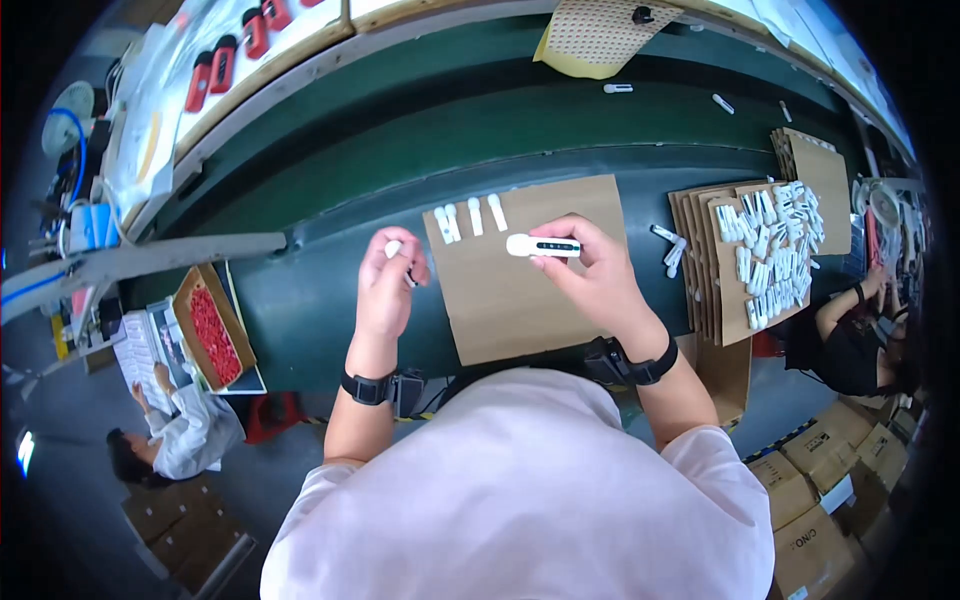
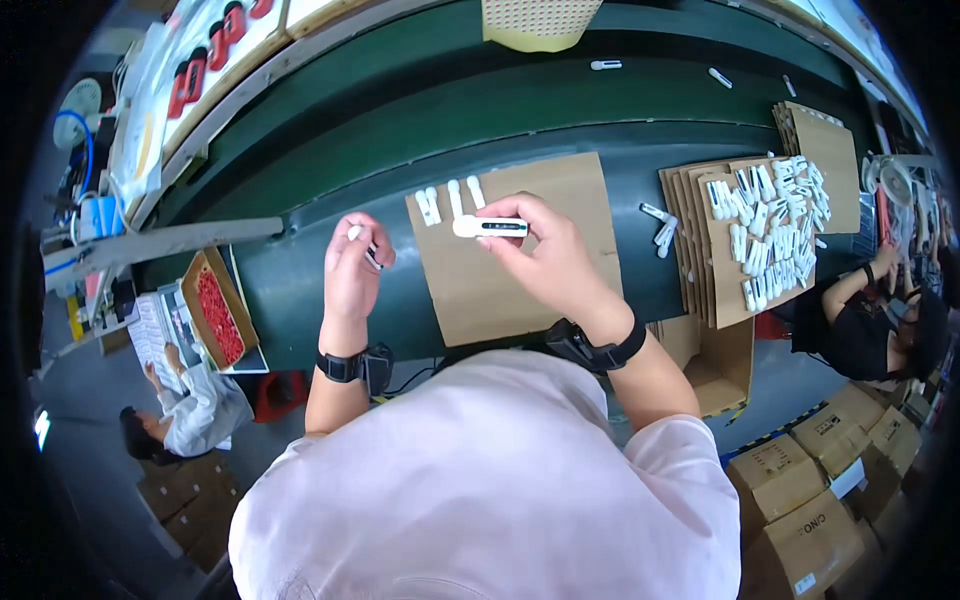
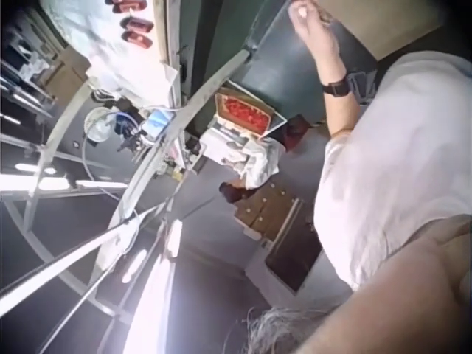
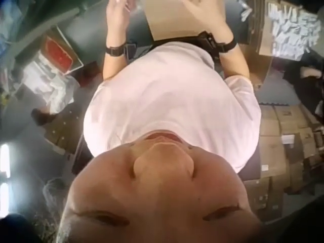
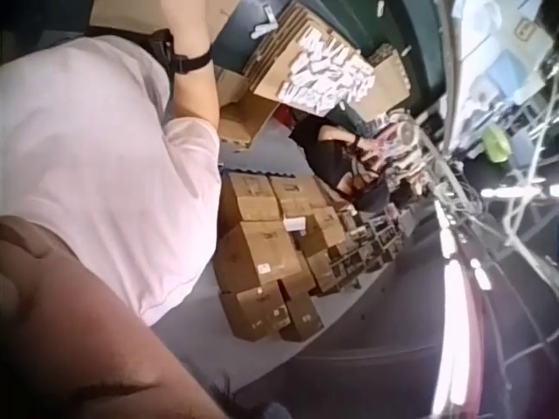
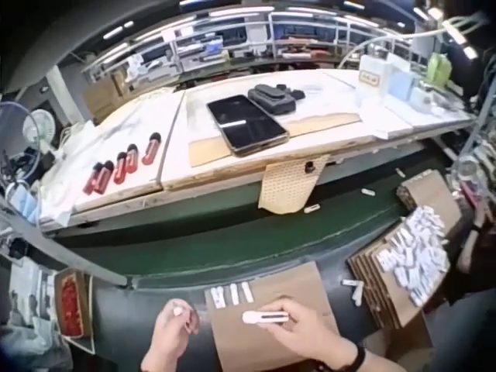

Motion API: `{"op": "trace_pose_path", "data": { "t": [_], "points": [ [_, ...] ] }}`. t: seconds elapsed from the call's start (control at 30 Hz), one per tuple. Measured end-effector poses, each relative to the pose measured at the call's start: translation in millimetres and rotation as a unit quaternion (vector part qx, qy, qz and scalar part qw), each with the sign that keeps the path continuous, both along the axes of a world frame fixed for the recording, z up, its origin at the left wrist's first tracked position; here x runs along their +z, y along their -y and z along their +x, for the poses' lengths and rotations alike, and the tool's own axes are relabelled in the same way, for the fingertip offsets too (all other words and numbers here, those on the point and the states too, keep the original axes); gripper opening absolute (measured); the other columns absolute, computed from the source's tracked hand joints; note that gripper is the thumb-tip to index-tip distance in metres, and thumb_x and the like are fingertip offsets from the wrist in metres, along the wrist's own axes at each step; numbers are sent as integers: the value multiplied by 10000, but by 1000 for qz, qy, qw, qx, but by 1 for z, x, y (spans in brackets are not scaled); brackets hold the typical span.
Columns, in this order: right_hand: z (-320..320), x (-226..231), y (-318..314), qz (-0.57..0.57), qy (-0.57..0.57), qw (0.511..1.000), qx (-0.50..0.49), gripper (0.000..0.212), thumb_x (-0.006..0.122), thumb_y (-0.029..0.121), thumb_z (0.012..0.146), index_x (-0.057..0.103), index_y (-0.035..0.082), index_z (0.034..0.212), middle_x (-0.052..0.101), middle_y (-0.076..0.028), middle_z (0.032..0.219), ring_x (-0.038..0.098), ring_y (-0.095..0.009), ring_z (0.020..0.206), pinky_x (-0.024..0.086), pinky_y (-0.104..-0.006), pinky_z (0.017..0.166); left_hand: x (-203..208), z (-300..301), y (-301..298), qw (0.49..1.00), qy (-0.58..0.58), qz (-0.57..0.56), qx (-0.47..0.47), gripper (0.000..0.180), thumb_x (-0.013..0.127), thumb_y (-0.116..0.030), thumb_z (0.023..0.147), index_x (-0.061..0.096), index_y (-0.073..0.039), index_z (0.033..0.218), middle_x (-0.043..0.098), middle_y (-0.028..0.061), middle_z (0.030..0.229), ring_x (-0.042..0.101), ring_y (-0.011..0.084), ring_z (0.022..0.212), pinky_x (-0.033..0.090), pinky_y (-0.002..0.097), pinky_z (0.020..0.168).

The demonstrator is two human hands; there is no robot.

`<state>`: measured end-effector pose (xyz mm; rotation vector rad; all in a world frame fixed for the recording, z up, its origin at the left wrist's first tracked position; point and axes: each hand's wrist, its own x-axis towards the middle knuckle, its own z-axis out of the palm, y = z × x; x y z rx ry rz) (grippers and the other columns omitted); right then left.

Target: The person picks up white electronic devices and small white caps, fits a cap onto each device by hand, and places the assembled units onto a cardboard sheet. Once the sheet is full, the person moves it aside and continues the assembly process with a new sheet.

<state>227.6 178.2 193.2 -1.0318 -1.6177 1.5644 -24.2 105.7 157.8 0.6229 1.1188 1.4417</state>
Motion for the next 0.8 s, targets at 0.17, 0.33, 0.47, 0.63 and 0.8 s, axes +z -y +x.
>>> {"op": "trace_pose_path", "data": {
  "t": [0.17, 0.33, 0.47, 0.63, 0.8],
  "points": [
    [4, 29, 30, 109, -9, 993, 42, 225, 679, -15, 799, 638, 26, 1017, 628, -56, 929, 604, -144, 850, 466, -248, 747, 48, 31, 23, 986, -141, 15, -87, 122, 586, -130, 921, 568, -49, 1010, 560, 1, 806, 495, 63, 696, 395, 210, 610],
    [1, 36, 42, 182, 0, 982, 55, 224, 691, -16, 774, 653, 27, 991, 627, -81, 928, 611, -182, 838, 467, -266, 735, 65, 48, 32, 963, -216, 31, -157, 117, 624, -124, 908, 610, -38, 985, 565, -34, 790, 466, 27, 697, 373, 194, 596],
    [-3, 39, 42, 248, -11, 966, 74, 240, 699, -6, 768, 654, 34, 1000, 615, -80, 919, 595, -183, 807, 461, -275, 712, 68, 52, 33, 949, -254, 38, -183, 105, 654, -113, 889, 629, -34, 952, 578, -40, 806, 459, 25, 690, 366, 197, 579],
    [1, 41, 39, 223, 24, 972, 74, 229, 694, 27, 786, 650, 28, 1011, 597, -66, 908, 557, -170, 753, 439, -262, 660, 71, 55, 31, 960, -241, 49, -134, 92, 688, -87, 855, 643, -38, 918, 591, -25, 837, 466, 27, 692, 367, 196, 566],
    [2, 36, 34, 155, 82, 978, 112, 218, 667, 64, 822, 633, 22, 1033, 592, -56, 875, 531, -143, 698, 420, -249, 604, 59, 55, 28, 939, -309, 96, -115, 228, 685, -51, 837, 589, -44, 1044, 598, 4, 896, 487, 49, 721, 384, 211, 588]
  ]
}}
